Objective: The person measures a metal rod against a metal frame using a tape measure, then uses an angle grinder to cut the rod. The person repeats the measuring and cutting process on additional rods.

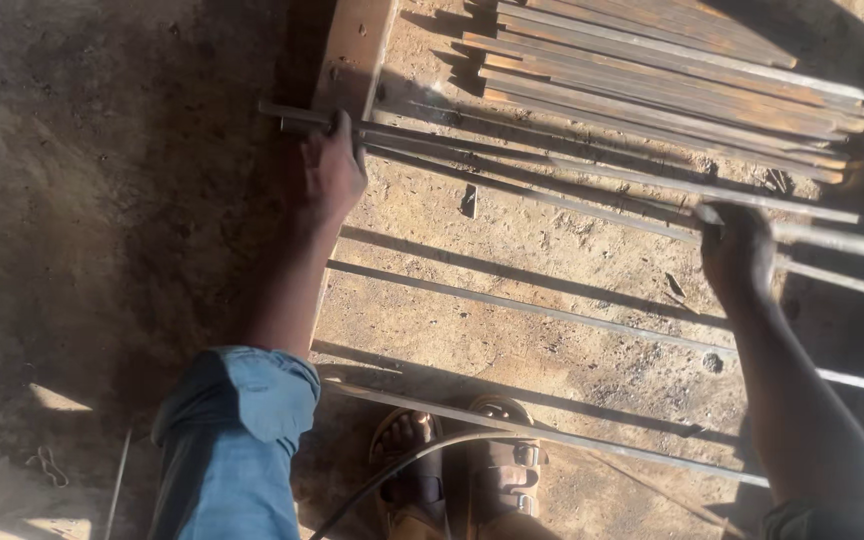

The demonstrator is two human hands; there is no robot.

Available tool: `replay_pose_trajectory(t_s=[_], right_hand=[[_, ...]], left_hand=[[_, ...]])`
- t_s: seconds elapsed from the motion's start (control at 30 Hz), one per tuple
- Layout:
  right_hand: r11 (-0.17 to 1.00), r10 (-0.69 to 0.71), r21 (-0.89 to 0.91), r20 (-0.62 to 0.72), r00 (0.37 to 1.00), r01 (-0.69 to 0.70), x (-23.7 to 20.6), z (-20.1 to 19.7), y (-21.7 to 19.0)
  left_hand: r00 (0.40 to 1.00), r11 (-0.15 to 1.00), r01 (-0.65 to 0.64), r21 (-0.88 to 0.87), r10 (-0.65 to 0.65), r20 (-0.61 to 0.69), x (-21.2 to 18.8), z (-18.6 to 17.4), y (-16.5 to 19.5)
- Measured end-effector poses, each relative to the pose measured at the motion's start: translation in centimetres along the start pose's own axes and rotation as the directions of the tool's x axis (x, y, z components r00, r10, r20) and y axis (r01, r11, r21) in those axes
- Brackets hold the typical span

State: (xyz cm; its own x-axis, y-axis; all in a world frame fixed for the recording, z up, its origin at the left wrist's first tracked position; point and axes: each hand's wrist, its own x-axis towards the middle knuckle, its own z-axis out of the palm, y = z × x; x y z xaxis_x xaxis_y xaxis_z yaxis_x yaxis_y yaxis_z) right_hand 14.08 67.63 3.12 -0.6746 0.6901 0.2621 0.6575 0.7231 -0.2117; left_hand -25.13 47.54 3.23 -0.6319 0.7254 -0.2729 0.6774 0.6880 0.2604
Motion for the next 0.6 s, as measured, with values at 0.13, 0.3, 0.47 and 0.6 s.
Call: replay_pose_trajectory(t_s=[0.13,0.3,0.47,0.6], right_hand=[[0.959,0.195,0.206,0.023,0.981,-0.195,-1.2,0.8,-0.9],[0.998,0.015,0.053,0.346,0.938,-0.036,-10.5,2.4,-2.1],[0.979,0.206,-0.072,0.337,0.919,-0.193,-16.0,3.0,0.8],[0.994,0.099,0.005,0.341,0.935,-0.107,-17.2,2.4,4.2]], left_hand=[[0.977,0.98,-0.165,-0.111,0.146,-0.157,-2.7,1.1,-0.7],[0.836,0.99,0.136,0.041,-0.137,0.532,-11.1,4.6,-1.7],[0.985,0.996,-0.009,-0.085,0.024,0.172,-13.1,9.5,-3.5],[0.993,0.961,-0.112,-0.252,0.117,0.001,-11.7,13.2,-4.2]])
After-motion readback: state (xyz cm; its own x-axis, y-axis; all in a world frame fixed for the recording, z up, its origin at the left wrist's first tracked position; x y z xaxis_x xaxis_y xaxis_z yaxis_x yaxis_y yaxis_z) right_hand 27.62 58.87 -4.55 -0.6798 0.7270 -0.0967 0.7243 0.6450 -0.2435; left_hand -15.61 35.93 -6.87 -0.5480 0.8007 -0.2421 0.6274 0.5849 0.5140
